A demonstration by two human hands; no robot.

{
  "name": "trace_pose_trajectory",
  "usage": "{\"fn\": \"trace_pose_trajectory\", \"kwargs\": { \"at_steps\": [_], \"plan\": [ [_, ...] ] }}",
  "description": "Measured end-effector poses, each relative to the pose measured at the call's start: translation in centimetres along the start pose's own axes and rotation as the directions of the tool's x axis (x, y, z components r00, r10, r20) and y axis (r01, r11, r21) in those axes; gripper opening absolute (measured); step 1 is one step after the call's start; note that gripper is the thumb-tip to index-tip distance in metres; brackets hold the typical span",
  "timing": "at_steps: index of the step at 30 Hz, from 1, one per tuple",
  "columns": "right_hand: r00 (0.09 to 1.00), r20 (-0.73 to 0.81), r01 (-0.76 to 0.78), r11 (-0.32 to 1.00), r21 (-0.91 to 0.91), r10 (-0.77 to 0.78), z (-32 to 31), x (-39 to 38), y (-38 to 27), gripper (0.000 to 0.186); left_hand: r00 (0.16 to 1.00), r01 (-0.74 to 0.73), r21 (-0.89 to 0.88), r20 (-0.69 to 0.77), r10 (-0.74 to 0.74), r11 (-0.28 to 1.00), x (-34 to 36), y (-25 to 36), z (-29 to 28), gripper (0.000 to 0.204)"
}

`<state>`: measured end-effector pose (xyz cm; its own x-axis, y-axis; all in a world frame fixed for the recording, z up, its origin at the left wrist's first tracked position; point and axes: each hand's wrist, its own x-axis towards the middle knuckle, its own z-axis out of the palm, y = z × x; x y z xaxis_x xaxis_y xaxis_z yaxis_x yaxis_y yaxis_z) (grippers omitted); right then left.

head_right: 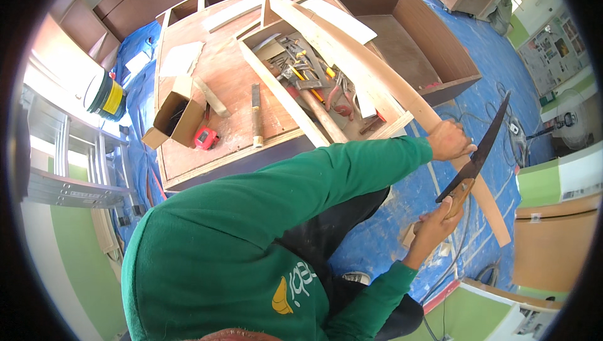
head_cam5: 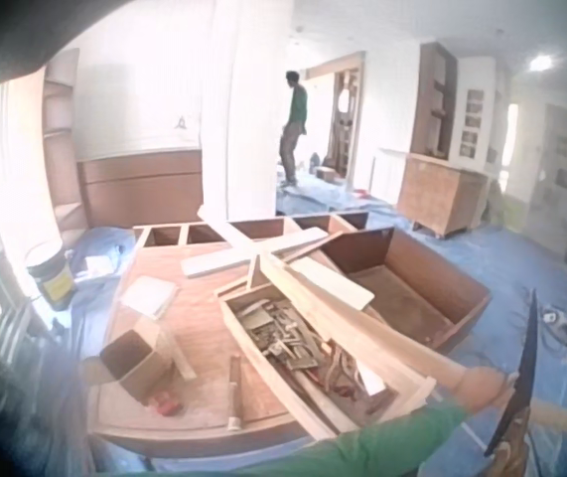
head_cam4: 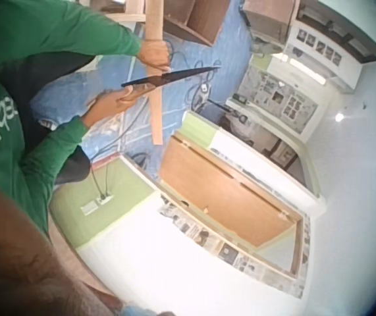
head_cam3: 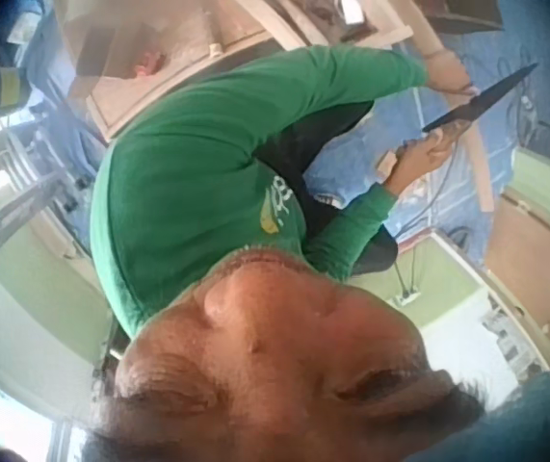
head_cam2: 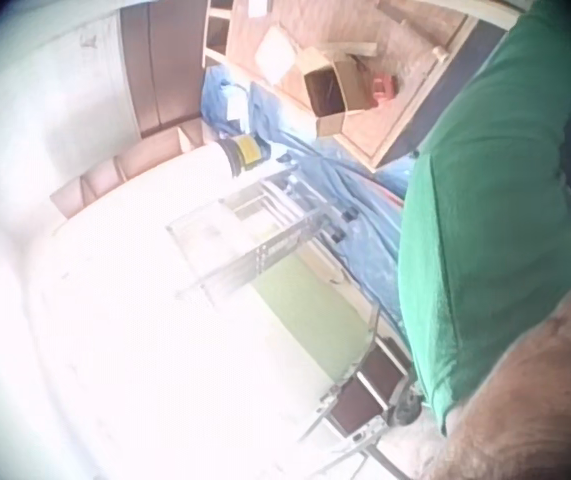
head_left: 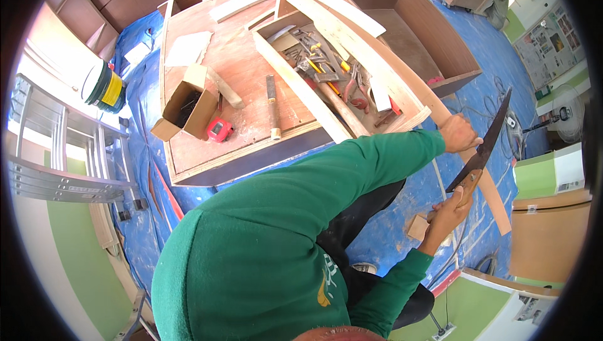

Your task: The person measures and marks a wooden plank with a pencil and tape measure, then uses a hand saw to cut the plank. The person is sitting on the floor during the task.

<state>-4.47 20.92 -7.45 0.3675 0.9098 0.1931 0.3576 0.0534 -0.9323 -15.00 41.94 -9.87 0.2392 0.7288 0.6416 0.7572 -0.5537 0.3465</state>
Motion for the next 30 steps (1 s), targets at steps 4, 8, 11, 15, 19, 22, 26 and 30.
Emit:
{"fn": "trace_pose_trajectory", "kwargs": {
  "at_steps": [4,8,11,15,19,22,26,30],
  "plan": [
    [0.997,0.059,0.051,0.997,0.052,-0.054,-0.6,-0.5,-0.4,0.040,0.973,-0.085,-0.037,-0.216,0.075,0.996,-1.2,3.1,-3.2,0.036],
    [0.982,0.186,0.050,0.997,-0.062,-0.037,-1.5,1.5,2.9,0.043,0.972,0.089,-0.548,0.231,0.048,0.832,-7.3,12.7,-17.2,0.029],
    [0.981,0.194,0.009,0.999,-0.047,0.000,-1.9,1.0,-0.5,0.042,0.904,-0.124,-0.940,0.024,0.427,0.317,-12.0,18.6,-27.1,0.026],
    [0.972,0.228,0.048,0.996,0.071,-0.064,-1.6,1.6,1.6,0.044,0.790,-0.276,-0.832,0.088,0.606,0.482,-13.5,22.3,-35.9,0.016],
    [0.970,0.234,0.044,0.995,0.089,-0.064,-2.3,0.7,0.5,0.046,0.710,-0.652,-0.538,-0.188,0.678,0.534,-14.8,23.1,-36.6,0.021],
    [0.974,0.223,0.042,0.999,0.031,-0.048,-2.9,0.7,0.4,0.048,0.647,-0.760,-0.290,-0.415,0.639,0.581,-15.6,23.1,-33.9,0.025],
    [0.965,0.255,0.047,0.996,0.073,-0.064,-1.7,0.7,1.0,0.049,0.792,-0.605,-0.401,-0.385,0.473,0.687,-16.5,23.6,-34.5,0.015],
    [0.978,0.206,0.023,1.000,0.008,-0.024,-2.5,0.4,1.5,0.052,0.788,-0.597,-0.502,-0.217,0.576,0.626,-16.3,21.0,-30.7,0.021]
  ]
}}
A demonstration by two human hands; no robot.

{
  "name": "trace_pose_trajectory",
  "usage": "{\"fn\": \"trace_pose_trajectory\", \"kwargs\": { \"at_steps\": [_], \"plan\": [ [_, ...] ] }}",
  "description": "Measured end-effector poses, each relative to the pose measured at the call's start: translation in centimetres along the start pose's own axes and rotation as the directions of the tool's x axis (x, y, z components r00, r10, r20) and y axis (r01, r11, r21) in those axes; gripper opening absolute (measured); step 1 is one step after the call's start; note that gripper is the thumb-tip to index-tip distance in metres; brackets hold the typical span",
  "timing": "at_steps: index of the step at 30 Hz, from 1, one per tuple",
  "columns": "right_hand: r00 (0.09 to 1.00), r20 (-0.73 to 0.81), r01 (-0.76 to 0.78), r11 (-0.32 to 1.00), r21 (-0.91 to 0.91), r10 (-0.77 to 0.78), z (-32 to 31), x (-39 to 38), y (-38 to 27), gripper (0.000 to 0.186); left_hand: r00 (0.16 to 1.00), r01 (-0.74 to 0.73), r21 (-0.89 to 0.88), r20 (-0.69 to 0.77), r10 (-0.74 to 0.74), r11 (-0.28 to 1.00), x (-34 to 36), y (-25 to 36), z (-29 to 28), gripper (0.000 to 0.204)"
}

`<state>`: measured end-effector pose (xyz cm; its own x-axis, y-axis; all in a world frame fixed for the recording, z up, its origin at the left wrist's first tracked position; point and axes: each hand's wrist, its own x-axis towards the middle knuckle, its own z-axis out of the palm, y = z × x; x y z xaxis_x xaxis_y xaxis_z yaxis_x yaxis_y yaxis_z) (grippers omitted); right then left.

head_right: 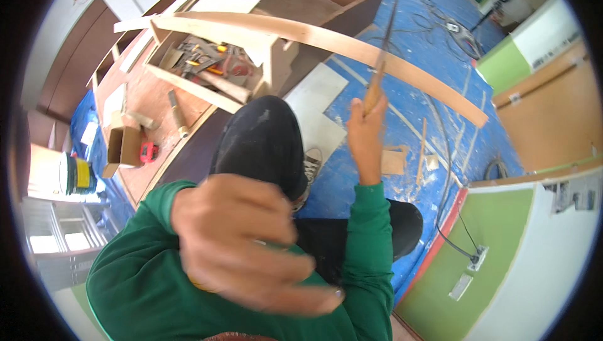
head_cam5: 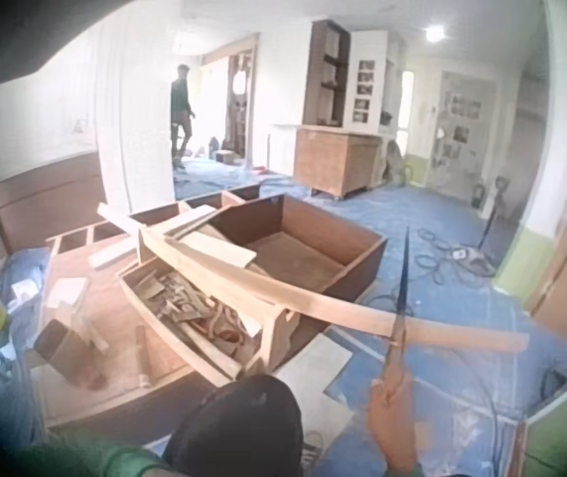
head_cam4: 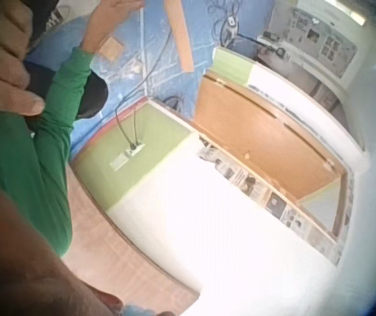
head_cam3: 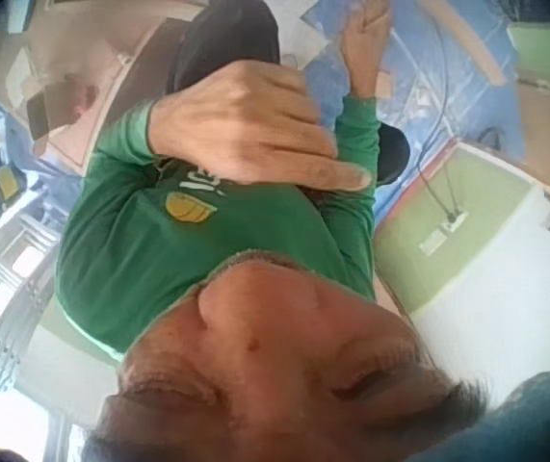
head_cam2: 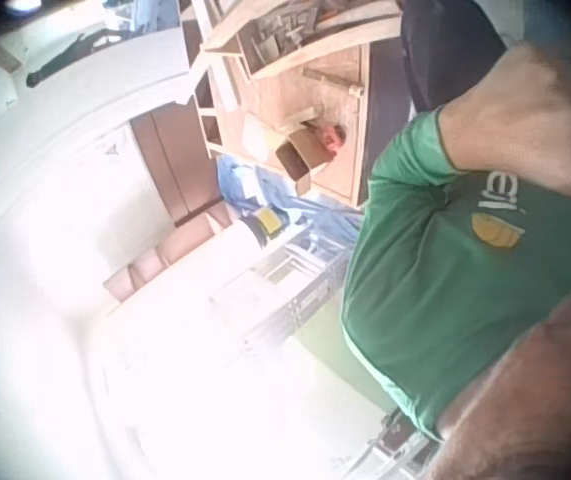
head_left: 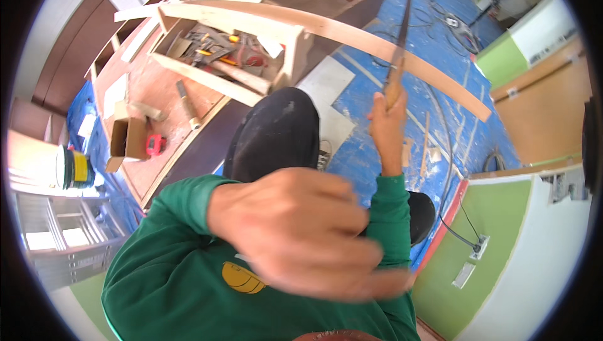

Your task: The person measures and marks a wooden plank with a pencil and tape measure, then uses a hand saw to cut the plank. The person is sitting on the floor during the task.

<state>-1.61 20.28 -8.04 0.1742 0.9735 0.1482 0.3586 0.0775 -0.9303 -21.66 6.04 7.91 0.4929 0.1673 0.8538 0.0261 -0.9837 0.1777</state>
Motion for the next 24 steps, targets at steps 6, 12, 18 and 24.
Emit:
{"fn": "trace_pose_trajectory", "kwargs": {
  "at_steps": [6,12,18,24],
  "plan": [
    [0.993,0.055,0.110,0.977,-0.182,-0.101,-2.0,0.2,3.3,0.058,0.992,0.051,0.123,0.110,-0.064,0.991,2.6,-6.5,4.3,0.042],
    [0.977,0.081,0.203,0.976,-0.082,-0.197,0.0,1.0,4.9,0.041,0.930,0.363,0.230,-0.027,-0.367,0.903,3.7,-19.1,7.4,0.036],
    [0.994,0.102,-0.039,0.991,0.125,0.026,-0.2,-0.8,-1.0,0.057,0.555,0.748,-0.187,-0.349,-0.755,0.636,-1.6,-24.9,13.1,0.061],
    [0.994,0.110,-0.027,0.994,0.105,0.015,-0.5,-1.6,0.2,0.060,0.275,0.784,-0.578,-0.004,-0.961,0.227,-3.5,-24.7,16.1,0.094]
  ]
}}
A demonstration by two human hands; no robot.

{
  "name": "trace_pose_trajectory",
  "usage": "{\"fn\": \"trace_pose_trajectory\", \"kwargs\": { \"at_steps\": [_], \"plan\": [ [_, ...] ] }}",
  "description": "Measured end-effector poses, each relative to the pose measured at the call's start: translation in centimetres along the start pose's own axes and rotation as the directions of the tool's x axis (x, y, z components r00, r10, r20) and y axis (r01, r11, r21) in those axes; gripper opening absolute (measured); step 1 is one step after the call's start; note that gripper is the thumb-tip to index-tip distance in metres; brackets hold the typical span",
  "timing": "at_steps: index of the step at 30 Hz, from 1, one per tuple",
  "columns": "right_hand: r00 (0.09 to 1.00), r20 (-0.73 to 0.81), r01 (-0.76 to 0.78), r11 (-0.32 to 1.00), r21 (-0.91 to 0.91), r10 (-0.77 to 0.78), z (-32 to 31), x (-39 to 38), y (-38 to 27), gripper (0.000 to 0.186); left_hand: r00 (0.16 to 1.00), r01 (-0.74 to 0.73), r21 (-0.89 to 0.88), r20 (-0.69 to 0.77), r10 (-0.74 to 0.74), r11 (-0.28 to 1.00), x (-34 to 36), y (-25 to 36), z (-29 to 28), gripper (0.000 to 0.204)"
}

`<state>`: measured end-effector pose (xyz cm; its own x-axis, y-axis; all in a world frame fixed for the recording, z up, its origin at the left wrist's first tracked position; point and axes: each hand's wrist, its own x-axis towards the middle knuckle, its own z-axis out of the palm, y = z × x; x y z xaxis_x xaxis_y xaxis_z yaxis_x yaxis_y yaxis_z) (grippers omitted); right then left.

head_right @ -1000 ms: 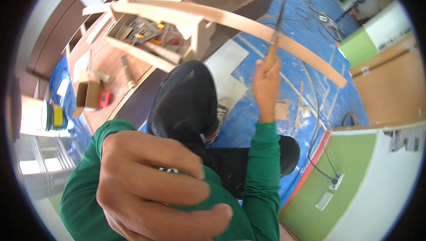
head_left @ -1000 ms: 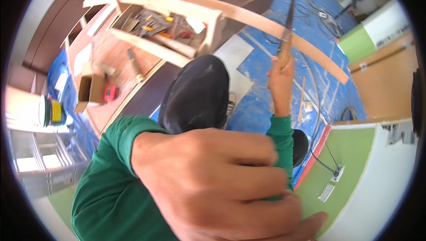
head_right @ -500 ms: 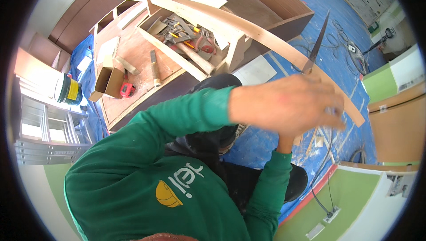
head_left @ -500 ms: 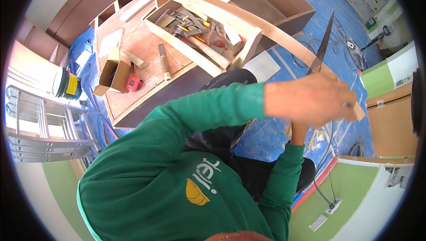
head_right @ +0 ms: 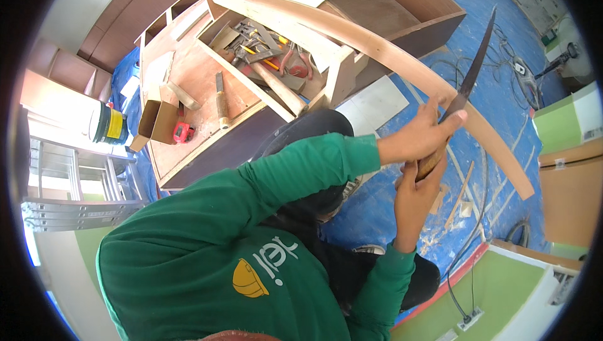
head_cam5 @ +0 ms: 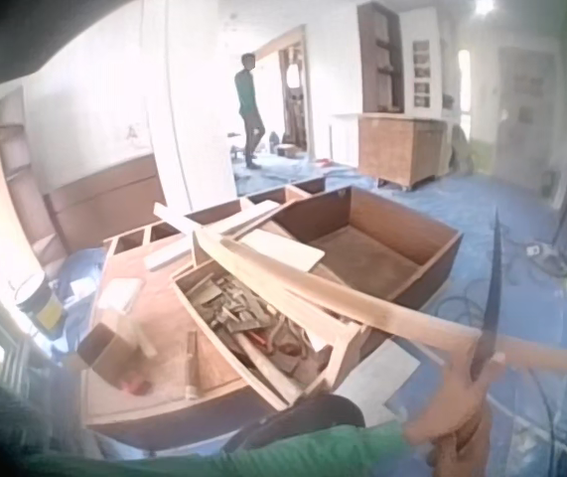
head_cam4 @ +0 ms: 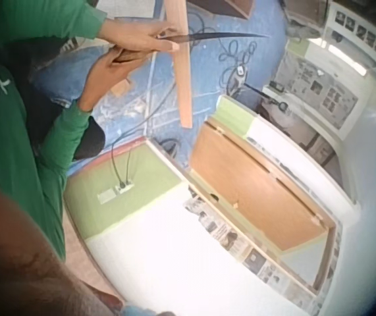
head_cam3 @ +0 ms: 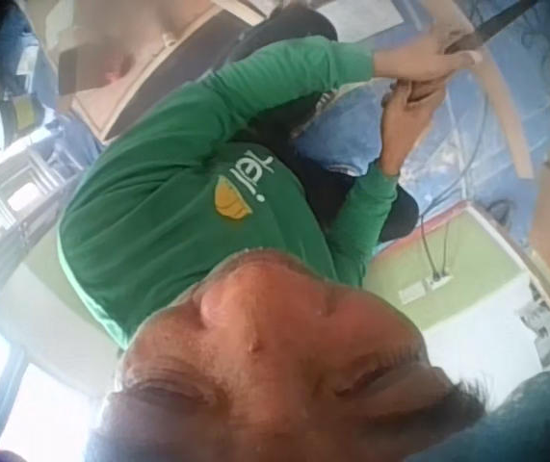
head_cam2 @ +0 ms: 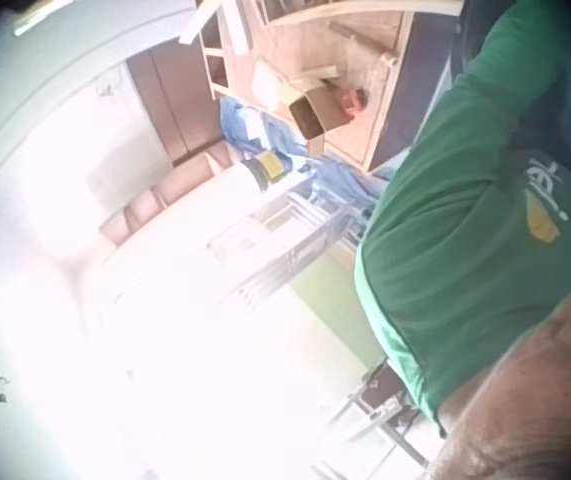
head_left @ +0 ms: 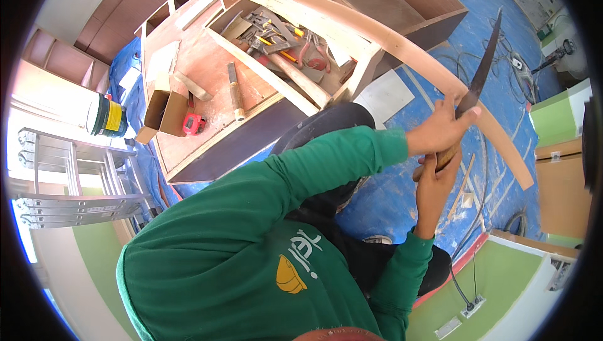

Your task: The person measures and marks a wooden plank with a pencil and tape measure, then uses a hand saw to cut the plank. The person is sitting on the floor during the task.

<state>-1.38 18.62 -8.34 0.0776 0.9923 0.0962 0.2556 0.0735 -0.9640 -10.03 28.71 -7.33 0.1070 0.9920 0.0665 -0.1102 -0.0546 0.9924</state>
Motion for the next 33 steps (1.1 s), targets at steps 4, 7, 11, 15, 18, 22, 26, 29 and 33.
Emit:
{"fn": "trace_pose_trajectory", "kwargs": {
  "at_steps": [4,7,11,15,18,22,26,29,33],
  "plan": [
    [0.998,0.049,-0.028,0.999,-0.029,0.029,-0.5,-0.2,-0.6,0.061,0.999,-0.001,0.032,0.045,-0.001,1.000,-0.6,-0.1,0.1,0.094],
    [0.998,0.053,-0.023,0.999,-0.026,0.025,-0.6,-0.1,-0.1,0.062,0.998,0.010,0.057,0.054,-0.013,0.998,-0.3,-0.9,0.6,0.092],
    [0.998,0.056,0.036,0.997,-0.071,-0.032,-0.8,0.2,0.6,0.063,0.997,0.027,0.042,0.077,-0.030,0.999,-0.3,-0.5,0.4,0.090],
    [0.997,0.052,0.060,0.996,-0.059,-0.057,-0.8,0.3,0.8,0.063,0.995,0.034,0.069,0.096,-0.041,0.997,-0.3,-0.3,0.4,0.088],
    [0.997,0.053,0.060,0.994,-0.094,-0.055,-0.9,0.2,0.4,0.062,0.994,0.029,0.073,0.102,-0.037,0.997,-0.4,-0.3,0.1,0.088],
    [0.997,0.043,0.062,0.990,-0.127,-0.056,-0.9,-0.1,-0.6,0.061,0.996,-0.034,0.112,0.086,0.025,0.993,-0.4,-0.8,0.2,0.088],
    [0.999,0.036,-0.016,0.995,-0.100,0.020,-0.9,-0.4,-0.8,0.061,0.995,-0.019,0.113,0.095,0.008,0.993,-0.6,-0.6,0.3,0.087],
    [0.999,0.042,0.037,0.992,-0.119,-0.032,-0.8,-0.3,-0.1,0.061,0.995,-0.020,0.111,0.098,0.009,0.994,-0.5,-0.7,0.1,0.086],
    [0.998,0.022,0.053,0.989,-0.139,-0.050,-0.6,-0.2,1.2,0.061,0.995,-0.057,0.107,0.091,0.047,0.993,-0.4,-1.3,0.1,0.085]
  ]
}}
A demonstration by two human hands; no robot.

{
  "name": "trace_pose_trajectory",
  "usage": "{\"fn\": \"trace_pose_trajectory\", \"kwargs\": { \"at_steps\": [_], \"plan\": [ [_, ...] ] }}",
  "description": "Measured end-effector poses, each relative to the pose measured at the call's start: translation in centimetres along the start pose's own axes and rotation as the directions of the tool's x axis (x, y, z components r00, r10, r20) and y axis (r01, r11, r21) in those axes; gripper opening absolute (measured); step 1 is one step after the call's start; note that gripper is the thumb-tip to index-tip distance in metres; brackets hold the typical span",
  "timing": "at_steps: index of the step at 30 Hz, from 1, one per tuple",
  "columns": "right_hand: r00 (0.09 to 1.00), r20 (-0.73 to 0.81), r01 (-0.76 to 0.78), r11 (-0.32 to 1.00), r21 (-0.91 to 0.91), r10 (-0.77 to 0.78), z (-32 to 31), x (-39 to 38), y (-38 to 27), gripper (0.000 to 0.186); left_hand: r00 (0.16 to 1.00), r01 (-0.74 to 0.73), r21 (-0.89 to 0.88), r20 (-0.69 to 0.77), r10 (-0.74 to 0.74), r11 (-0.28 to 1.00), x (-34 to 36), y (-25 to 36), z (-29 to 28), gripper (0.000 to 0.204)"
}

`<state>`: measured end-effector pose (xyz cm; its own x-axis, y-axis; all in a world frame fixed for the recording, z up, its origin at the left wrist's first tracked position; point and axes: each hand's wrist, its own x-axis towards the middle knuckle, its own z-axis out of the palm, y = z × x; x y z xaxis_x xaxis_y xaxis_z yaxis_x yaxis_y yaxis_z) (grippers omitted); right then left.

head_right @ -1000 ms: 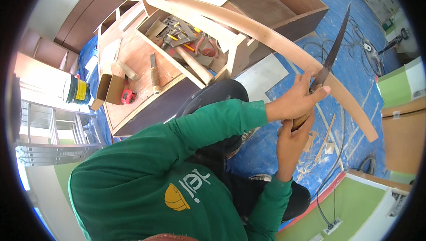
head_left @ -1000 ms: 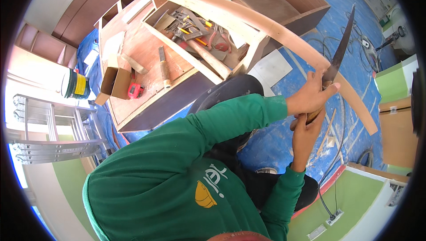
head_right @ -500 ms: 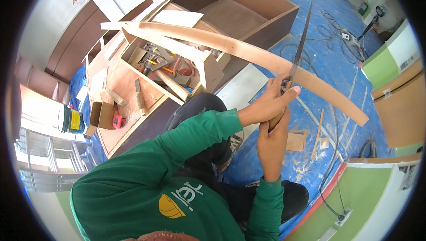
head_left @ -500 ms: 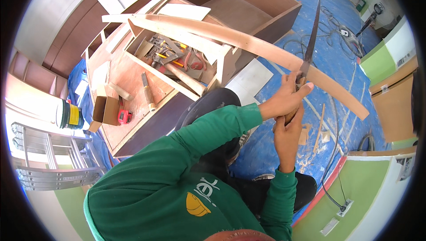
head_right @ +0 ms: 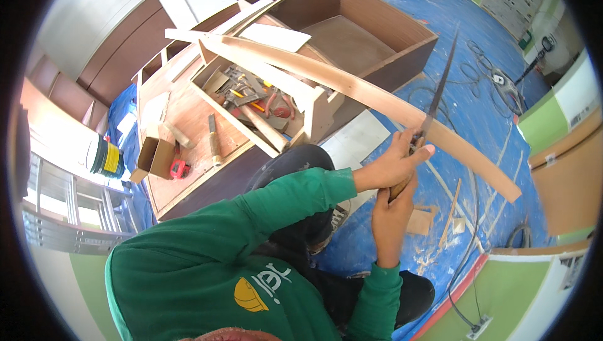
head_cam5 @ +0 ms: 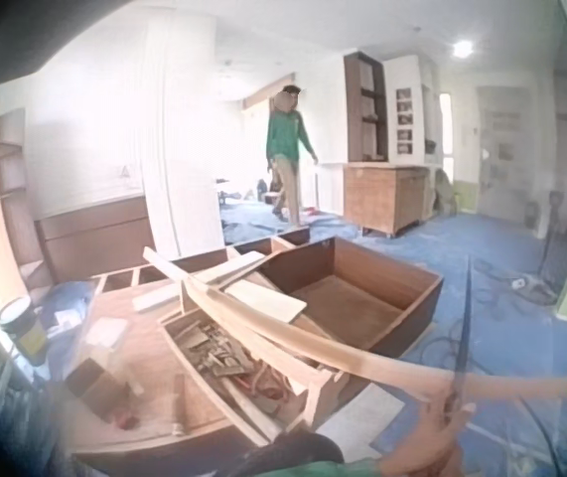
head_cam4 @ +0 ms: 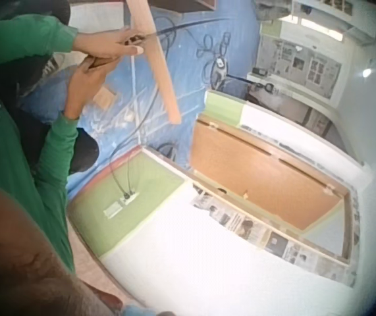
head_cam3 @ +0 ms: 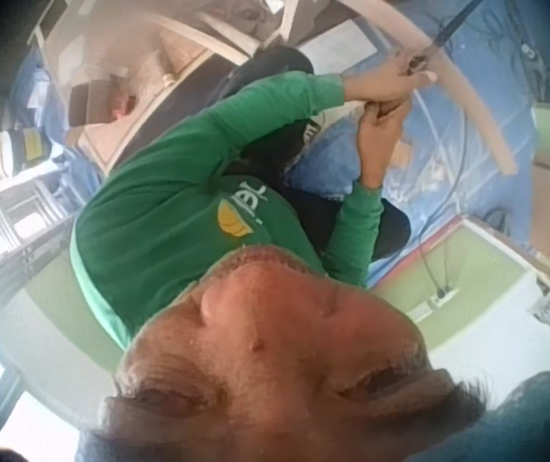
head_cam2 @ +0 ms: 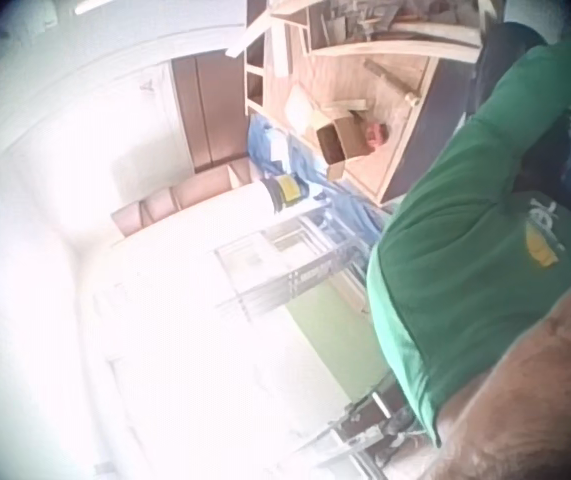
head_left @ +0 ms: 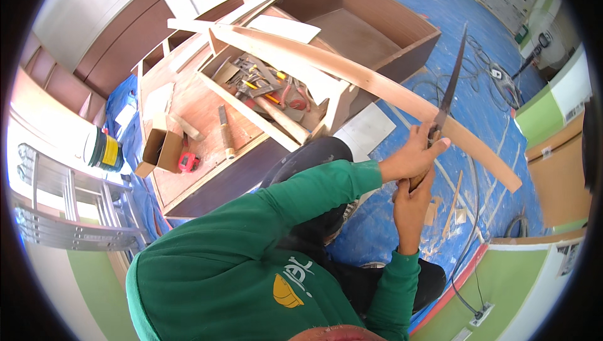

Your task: The person measures and marks a wooden plank with a pencil and tape measure, then uses a hand saw to cut the plank. The person is sitting on the floor during the task.

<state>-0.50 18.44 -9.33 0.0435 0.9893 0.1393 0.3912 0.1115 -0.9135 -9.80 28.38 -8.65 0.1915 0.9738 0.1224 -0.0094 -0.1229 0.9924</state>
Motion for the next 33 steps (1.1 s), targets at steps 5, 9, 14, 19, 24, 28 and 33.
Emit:
{"fn": "trace_pose_trajectory", "kwargs": {
  "at_steps": [5,9,14,19,24,28,33],
  "plan": [
    [0.999,0.047,0.024,0.999,0.047,-0.027,-0.1,0.0,-1.3,0.061,1.000,-0.027,0.034,-0.013,0.027,0.999,0.5,-1.0,0.2,0.088],
    [1.000,0.023,-0.008,0.995,0.099,0.006,0.8,-0.4,-3.2,0.054,0.986,-0.163,0.111,-0.027,0.167,0.980,-0.9,0.3,-2.2,0.079],
    [0.999,-0.020,-0.049,0.998,0.040,0.050,0.1,0.1,-2.0,0.062,0.824,-0.421,0.234,-0.305,0.478,0.876,-10.6,8.7,-13.8,0.047],
    [0.997,-0.039,-0.069,0.997,0.032,0.070,0.2,-0.2,-1.9,0.064,0.406,0.046,0.700,-0.665,0.626,0.713,-17.2,8.7,-34.7,0.049],
    [0.999,-0.016,-0.043,0.998,0.037,0.044,1.0,0.2,-1.7,0.063,0.342,0.872,0.378,-0.925,0.166,0.311,-22.2,-8.1,-57.0,0.066],
    [1.000,-0.024,-0.015,1.000,0.021,0.015,0.5,0.5,-1.2,0.062,0.269,0.956,0.251,-0.957,-0.111,0.151,-21.5,-13.7,-57.8,0.079],
    [0.999,-0.039,-0.036,0.999,0.024,0.037,0.4,0.1,-2.0,0.060,0.276,0.955,0.255,-0.951,-0.138,0.152,-19.4,-11.1,-56.8,0.078]
  ]
}}
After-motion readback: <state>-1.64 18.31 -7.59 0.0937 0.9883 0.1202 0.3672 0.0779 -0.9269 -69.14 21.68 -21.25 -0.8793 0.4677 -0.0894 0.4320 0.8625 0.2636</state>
